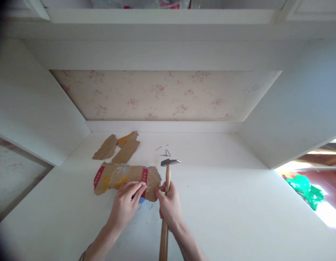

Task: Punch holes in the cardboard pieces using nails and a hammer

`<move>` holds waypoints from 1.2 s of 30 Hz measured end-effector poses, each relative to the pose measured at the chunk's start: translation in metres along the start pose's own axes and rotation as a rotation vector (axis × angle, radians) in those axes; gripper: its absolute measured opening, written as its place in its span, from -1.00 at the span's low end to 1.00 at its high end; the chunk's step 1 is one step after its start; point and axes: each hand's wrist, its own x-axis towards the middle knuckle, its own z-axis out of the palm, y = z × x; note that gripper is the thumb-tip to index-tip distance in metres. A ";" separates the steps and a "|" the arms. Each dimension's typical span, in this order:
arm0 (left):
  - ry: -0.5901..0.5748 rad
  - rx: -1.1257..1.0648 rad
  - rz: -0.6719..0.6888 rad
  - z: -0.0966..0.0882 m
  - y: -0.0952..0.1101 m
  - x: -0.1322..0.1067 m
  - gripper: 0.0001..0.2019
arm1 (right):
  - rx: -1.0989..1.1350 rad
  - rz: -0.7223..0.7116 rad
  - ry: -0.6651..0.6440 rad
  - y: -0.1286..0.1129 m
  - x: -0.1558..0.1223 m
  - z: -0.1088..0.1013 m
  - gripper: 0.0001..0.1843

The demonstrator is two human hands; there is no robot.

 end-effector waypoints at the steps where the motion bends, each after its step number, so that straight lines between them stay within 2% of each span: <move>1: -0.003 0.003 0.007 0.000 0.000 0.000 -0.85 | -0.003 -0.002 -0.002 0.000 0.000 0.000 -0.76; 18: -0.022 0.097 0.090 0.003 0.003 0.003 -0.82 | -0.087 -0.057 -0.019 0.001 0.001 -0.004 -0.72; 27: -0.061 0.013 0.013 0.000 0.001 0.005 -0.84 | -0.050 -0.040 -0.012 -0.002 -0.002 -0.007 -0.61; 36: -0.061 -0.010 -0.020 0.003 -0.004 0.002 -0.84 | 0.051 -0.057 0.009 -0.017 -0.013 -0.014 -0.58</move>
